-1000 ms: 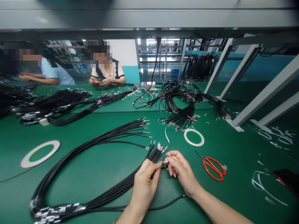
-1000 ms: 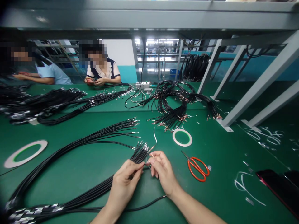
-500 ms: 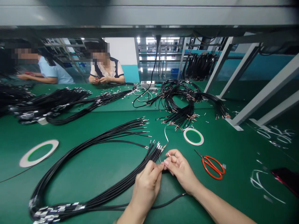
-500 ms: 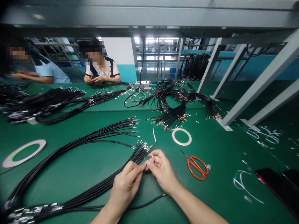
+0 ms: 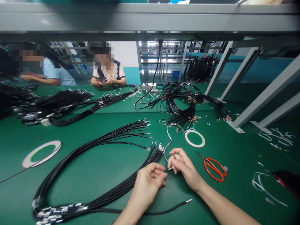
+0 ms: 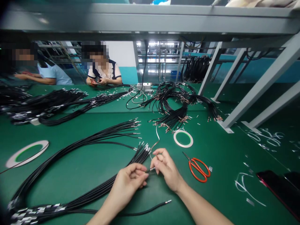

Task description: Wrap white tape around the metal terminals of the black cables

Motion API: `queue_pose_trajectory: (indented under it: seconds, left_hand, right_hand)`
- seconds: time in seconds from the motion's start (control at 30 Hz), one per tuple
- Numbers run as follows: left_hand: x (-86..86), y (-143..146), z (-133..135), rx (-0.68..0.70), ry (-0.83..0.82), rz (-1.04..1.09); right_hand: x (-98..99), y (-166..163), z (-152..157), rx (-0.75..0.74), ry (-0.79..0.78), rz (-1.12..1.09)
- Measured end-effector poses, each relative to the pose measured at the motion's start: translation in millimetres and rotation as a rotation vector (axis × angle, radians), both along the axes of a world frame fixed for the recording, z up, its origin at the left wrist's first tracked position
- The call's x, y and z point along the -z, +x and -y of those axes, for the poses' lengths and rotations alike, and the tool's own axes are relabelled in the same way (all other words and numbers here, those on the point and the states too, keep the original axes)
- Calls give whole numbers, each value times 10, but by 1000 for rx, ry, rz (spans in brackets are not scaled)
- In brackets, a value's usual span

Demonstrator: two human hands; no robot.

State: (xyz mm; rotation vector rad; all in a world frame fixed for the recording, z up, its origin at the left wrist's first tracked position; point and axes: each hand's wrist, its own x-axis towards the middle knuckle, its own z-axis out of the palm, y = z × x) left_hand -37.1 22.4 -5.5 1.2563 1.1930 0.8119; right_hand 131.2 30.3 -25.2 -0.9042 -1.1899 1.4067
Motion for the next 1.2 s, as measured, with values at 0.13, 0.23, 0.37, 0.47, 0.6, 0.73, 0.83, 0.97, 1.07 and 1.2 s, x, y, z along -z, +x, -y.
queue_pose_trajectory:
  seconds: [0.13,0.23,0.37,0.47,0.6,0.73,0.83,0.97,1.07,1.2]
  left_hand:
    - [82,87,182,288,195,-219]
    - [113,146,289,573,179,-184]
    - [35,127,222,359,242,-154]
    - [-19,56,88,11,300,-132]
    - [-3,6,0,-107,259,6]
    - [25,18,20,-110,258,65]
    - [27,13,32,-130,310,18]
    - [5,0,30,-106,407,-35]
    - [-20,-1,27,-66,459,-60]
    - [-33,-11,10,-17,526,-108]
  right_hand:
    - [35,24,-61,164,-4,40]
    - [46,17,-72,172,14,62]
    - [5,-1,-26,121,24,114]
    - [-65,-18,39,40,37,169]
    - [-130,-47,125,-56,64,226]
    - [-130,-67,169,-126,88,244]
    - [-124,-75,179,-143,96,265]
    - [-108,-81,176,-140,48,230]
    - [-69,-90,160,-134,-31,146]
    - [-12,-127,128,-173,-83,-6]
